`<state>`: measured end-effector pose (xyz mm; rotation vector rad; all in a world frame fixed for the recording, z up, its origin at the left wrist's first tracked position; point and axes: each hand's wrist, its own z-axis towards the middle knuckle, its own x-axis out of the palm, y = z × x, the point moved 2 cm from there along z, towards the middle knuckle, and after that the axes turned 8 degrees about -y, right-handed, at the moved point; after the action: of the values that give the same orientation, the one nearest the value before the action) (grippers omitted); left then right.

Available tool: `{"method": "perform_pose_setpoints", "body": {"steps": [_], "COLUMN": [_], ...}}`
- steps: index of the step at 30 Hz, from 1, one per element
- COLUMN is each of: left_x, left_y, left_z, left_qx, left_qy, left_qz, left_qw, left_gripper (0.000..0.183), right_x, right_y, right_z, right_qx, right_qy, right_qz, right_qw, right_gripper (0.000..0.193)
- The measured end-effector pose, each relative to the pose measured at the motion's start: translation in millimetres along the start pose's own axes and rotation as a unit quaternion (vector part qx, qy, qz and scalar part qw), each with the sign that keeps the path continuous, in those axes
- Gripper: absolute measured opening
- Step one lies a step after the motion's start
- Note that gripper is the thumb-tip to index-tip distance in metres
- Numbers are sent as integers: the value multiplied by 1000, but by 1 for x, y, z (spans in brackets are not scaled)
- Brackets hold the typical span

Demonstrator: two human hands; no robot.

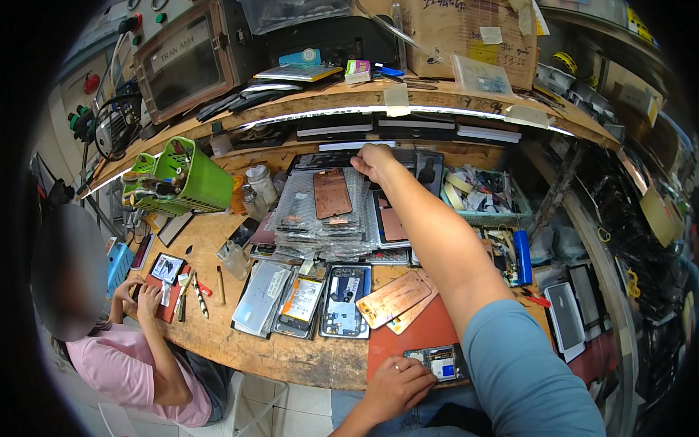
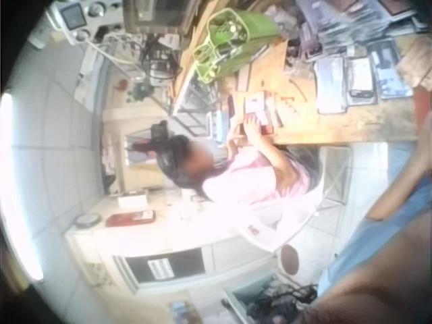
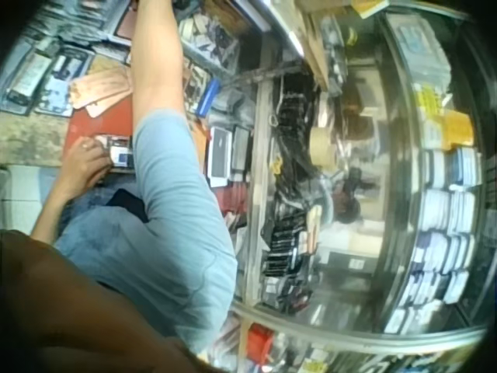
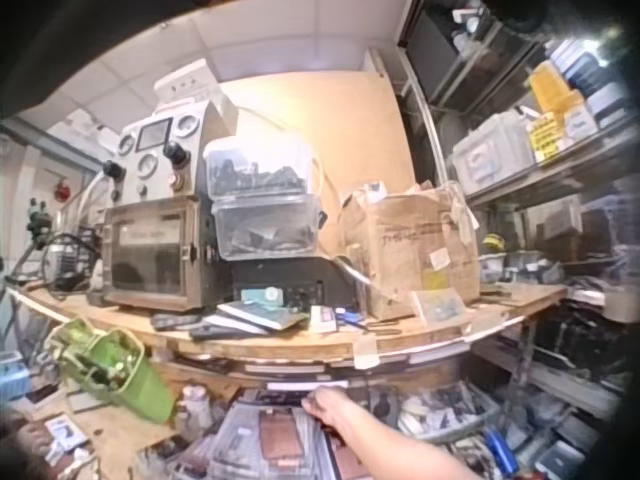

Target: The person disassembles a smartphone, removes the battery, and replaces the screen assembly. They use a prying tool and screwdriver to open the device, disconnect cables, and install a new screen. The person then reassembles the phone and places it on the workbench.

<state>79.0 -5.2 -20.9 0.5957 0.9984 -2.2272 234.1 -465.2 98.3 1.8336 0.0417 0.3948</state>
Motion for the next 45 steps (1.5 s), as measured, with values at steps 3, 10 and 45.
{"method": "perform_pose_setpoints", "body": {"steps": [3, 10, 45], "left_x": [-2, -3, -6], "left_y": [-1, 0, -3], "left_z": [4, 3, 1], "left_qx": [-3, -4, -9], "left_qy": [5, -13, -9], "left_qz": [3, -7, -11], "left_qw": [1000, 1000, 1000], "left_gripper": [27, 24, 22], "right_x": [8, -14, -115], "right_y": [-4, -8, 25], "right_z": [10, -26, -39], "right_qx": [25, -142, -621], "right_qy": [-27, -24, -107], "right_qz": [32, -132, -707], "right_qw": [999, 981, 322], "right_gripper": [6, 23, 17]}}
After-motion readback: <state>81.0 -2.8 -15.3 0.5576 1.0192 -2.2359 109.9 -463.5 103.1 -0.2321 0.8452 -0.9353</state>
